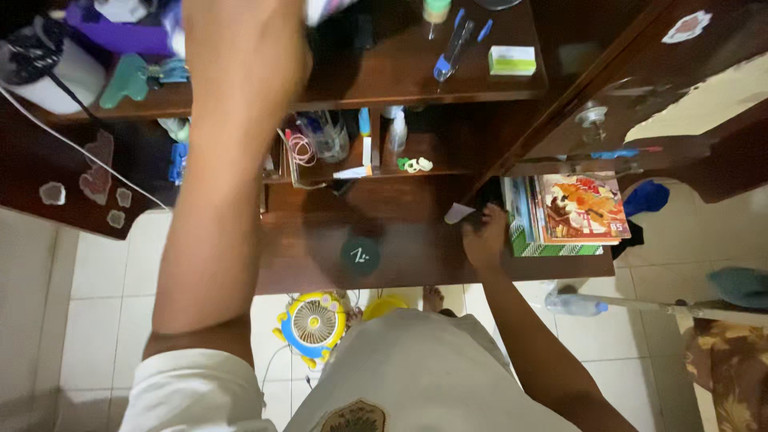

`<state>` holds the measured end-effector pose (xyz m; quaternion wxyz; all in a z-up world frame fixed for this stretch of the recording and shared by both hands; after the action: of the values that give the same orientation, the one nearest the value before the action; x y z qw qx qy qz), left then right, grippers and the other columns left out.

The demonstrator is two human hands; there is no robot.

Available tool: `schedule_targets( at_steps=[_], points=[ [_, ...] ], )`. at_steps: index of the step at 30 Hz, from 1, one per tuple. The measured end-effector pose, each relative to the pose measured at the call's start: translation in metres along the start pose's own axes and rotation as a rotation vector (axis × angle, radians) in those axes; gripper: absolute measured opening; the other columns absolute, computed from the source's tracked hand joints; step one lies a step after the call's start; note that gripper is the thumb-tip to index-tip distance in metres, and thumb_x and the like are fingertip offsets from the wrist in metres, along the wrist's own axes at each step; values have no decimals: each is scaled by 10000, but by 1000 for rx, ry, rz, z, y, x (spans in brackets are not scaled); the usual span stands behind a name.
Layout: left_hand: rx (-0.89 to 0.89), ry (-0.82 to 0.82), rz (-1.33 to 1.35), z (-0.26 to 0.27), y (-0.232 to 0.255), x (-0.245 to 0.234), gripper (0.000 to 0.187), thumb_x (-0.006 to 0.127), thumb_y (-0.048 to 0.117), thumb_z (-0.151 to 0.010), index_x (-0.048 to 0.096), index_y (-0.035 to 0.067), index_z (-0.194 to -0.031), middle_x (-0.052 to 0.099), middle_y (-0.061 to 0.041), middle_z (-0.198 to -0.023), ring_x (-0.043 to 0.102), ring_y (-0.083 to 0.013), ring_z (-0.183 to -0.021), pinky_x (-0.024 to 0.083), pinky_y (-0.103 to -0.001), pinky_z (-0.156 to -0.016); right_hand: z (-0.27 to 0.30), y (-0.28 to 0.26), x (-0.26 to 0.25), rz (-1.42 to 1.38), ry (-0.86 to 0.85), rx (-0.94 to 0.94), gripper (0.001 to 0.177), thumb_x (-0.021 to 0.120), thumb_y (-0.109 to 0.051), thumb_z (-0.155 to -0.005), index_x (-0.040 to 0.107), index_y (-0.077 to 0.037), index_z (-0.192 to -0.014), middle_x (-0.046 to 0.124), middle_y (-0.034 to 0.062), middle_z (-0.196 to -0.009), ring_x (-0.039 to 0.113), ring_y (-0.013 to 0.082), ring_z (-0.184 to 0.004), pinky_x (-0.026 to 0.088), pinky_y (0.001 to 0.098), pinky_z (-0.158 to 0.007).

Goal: The person organizes a cluttered wooden shelf by wiping it with a cloth and arranging various toiletries and containers. They then move a small yellow fan, fold a white plastic bag and a green cloth, and finally coil a power cord on the floor.

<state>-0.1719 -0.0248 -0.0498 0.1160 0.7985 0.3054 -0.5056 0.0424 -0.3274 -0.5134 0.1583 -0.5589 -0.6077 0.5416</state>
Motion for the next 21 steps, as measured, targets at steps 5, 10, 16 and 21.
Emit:
schedule_targets(
  at_steps=[5,10,16,21],
  points=[
    [-176,300,994,114,51,25,447,625,-55,-924,597,54,-1357,718,-125,-1133,694,-240,-1010,563,-348,-922,-5,36,34,285,-302,128,495,778,-208,-881,564,-40,-1294,678,190,-1174,664,406,-1092,524,446,-922],
    [-904,11,1709,196,96,128,441,618,-12,-940,569,44,-1375,693,-103,-1267,661,-223,-1145,523,-372,-1025,-5,-9,43,-64,-407,230,357,659,-295,-995,591,-64,-1259,713,131,-1036,722,348,-917,565,424,-777],
    [88,28,656,242,120,146,628,560,-24,-853,538,113,-1466,558,-100,-1503,482,-346,-1431,364,-540,-1176,9,-126,47,-385,-957,401,358,531,-217,-991,522,-103,-1331,675,83,-819,658,162,-666,563,333,-594],
    [35,-170,436,250,96,160,629,597,56,-835,564,136,-1458,449,-64,-1578,365,-339,-1463,278,-617,-1133,25,-181,29,-428,-1103,436,252,558,-200,-1018,623,-24,-1186,627,65,-771,625,147,-596,530,320,-559]
  ],
)
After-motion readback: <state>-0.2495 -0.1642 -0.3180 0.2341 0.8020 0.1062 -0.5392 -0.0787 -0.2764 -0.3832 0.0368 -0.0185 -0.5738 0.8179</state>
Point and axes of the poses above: each hand's wrist, its own z-axis away from the middle knuckle, its own x-axis out of the palm, y = z × x, the point moved 1 cm from there along -z, towards the middle knuckle
